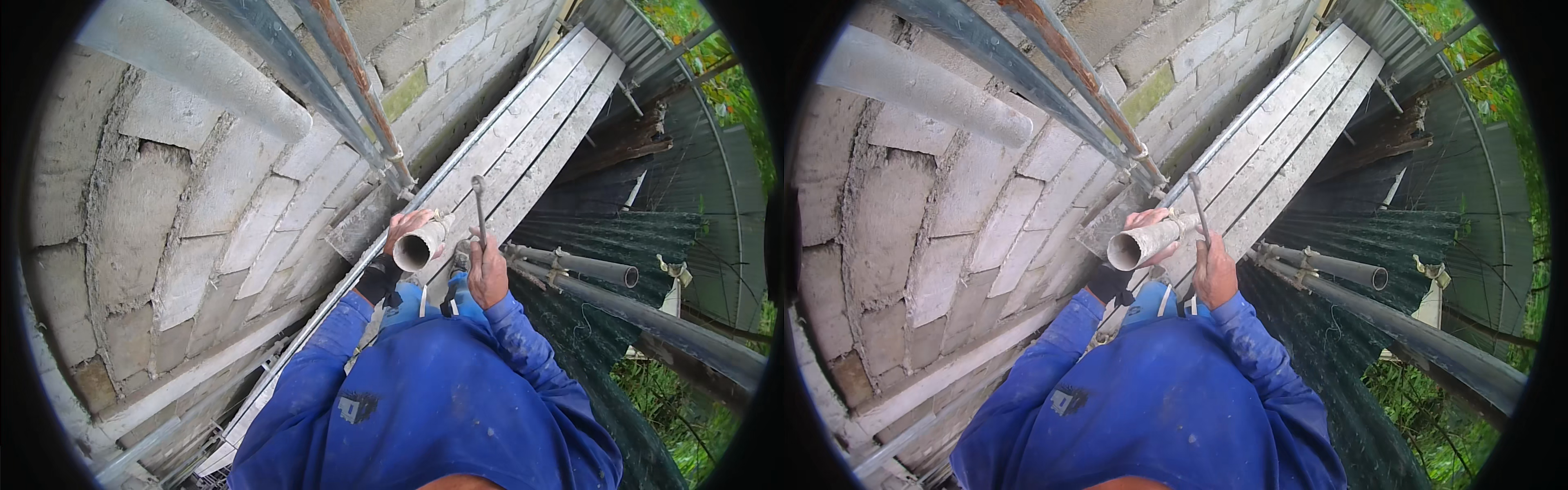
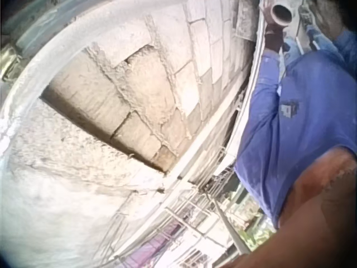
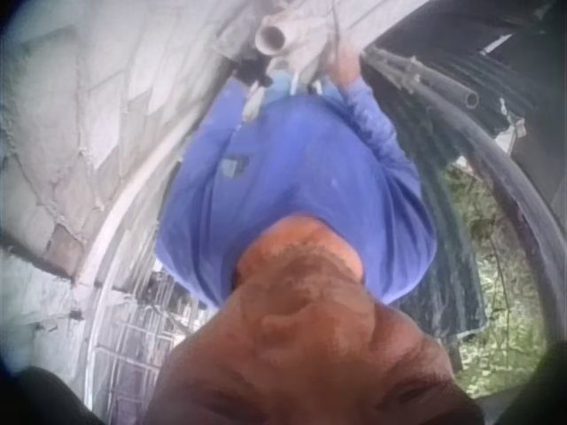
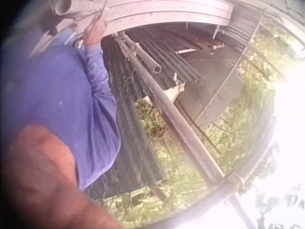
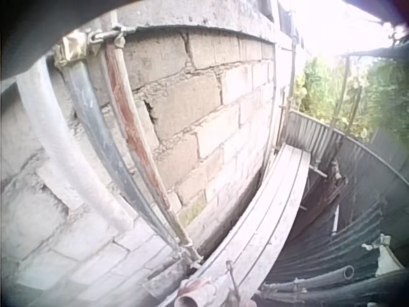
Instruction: The person assembles scaffolding on a construction site by connecting metal poles with clamps. They use a wrench to tighten the clamps and secure the poles together, working on a wooden platform next to a brick wall.
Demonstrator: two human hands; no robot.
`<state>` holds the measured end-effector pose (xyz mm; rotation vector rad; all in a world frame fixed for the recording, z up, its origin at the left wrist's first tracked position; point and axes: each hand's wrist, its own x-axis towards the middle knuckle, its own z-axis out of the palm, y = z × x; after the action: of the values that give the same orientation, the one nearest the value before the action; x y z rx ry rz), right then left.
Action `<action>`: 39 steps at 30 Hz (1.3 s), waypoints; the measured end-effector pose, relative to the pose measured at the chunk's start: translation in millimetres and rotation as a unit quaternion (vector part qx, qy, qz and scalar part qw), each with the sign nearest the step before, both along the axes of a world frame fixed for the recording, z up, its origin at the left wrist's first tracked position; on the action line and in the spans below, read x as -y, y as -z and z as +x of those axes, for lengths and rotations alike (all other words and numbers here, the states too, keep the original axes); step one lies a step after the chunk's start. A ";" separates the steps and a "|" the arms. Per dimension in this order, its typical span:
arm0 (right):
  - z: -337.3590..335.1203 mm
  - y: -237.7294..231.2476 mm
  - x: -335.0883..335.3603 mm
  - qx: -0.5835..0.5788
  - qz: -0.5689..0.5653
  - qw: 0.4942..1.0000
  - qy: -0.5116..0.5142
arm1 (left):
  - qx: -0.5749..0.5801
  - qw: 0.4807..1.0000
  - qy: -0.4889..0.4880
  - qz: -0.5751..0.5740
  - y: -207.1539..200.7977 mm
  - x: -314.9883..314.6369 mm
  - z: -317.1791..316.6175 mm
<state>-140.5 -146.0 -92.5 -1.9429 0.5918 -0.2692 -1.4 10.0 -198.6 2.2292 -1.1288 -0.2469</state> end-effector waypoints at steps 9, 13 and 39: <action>-8.5 35.5 6.0 0.018 -0.051 0.998 -0.008 | 0.005 1.000 -0.003 -0.011 -3.5 0.6 -1.1; -46.9 142.5 19.7 -0.184 -0.088 0.950 -0.237 | 0.001 1.000 0.000 0.006 -10.8 1.9 -2.6; -55.3 -36.1 -13.6 -0.092 0.079 0.993 0.006 | -0.037 0.988 0.117 0.091 -13.8 -47.6 -74.9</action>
<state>-195.8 -132.4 -56.4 -1.8234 0.7235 -0.0472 -76.2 57.6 -184.8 2.2201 -1.3751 -0.5447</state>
